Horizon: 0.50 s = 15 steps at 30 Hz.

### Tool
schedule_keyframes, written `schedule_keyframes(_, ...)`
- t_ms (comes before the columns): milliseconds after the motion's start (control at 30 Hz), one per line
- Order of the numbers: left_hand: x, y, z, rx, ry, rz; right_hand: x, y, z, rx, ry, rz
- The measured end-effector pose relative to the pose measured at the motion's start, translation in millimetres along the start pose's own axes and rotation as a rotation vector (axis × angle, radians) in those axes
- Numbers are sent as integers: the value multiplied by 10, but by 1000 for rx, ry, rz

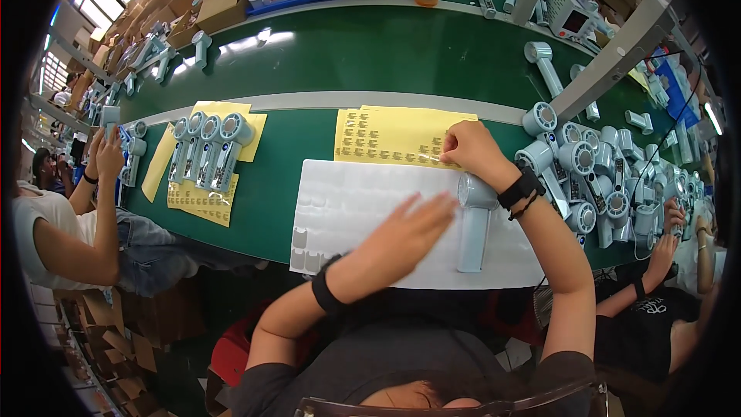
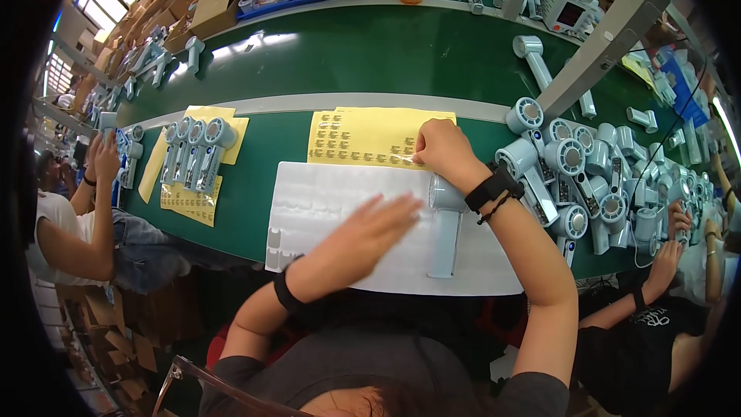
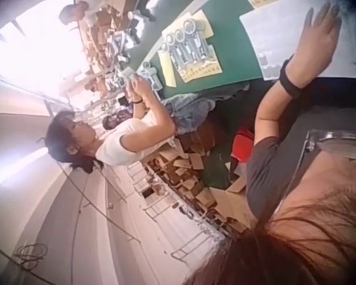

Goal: The person applies stickers to handheld fans by picking up a fan, peeling a sticker from a sheet, and pressing it onto the fan's base. They repeat this process for multiple fans, occasionally setting them aside or moving them to reach more.

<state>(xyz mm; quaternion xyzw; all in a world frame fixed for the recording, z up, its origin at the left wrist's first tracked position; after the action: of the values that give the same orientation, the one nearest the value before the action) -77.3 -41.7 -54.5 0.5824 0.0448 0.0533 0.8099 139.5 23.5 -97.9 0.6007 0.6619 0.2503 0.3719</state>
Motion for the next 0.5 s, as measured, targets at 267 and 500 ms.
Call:
schedule_keyframes(267,257,-90,-976,-74,194,34,7,199,-163,165,118,-69)
schedule_keyframes(500,341,-109,-923,-11,232,41,319,220,-20,230,-32,-174)
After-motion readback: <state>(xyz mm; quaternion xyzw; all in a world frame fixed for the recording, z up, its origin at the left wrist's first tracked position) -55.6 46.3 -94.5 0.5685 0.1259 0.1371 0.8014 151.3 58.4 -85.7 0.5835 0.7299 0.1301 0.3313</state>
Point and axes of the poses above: each hand's wrist, its own x-axis towards the middle knuckle, its own y-axis out of the back of the hand, z = x × y, the point moved 4 cm from there along x, towards the middle knuckle, and after that the axes turned 11 degrees about -z, right-handed, at the moved point
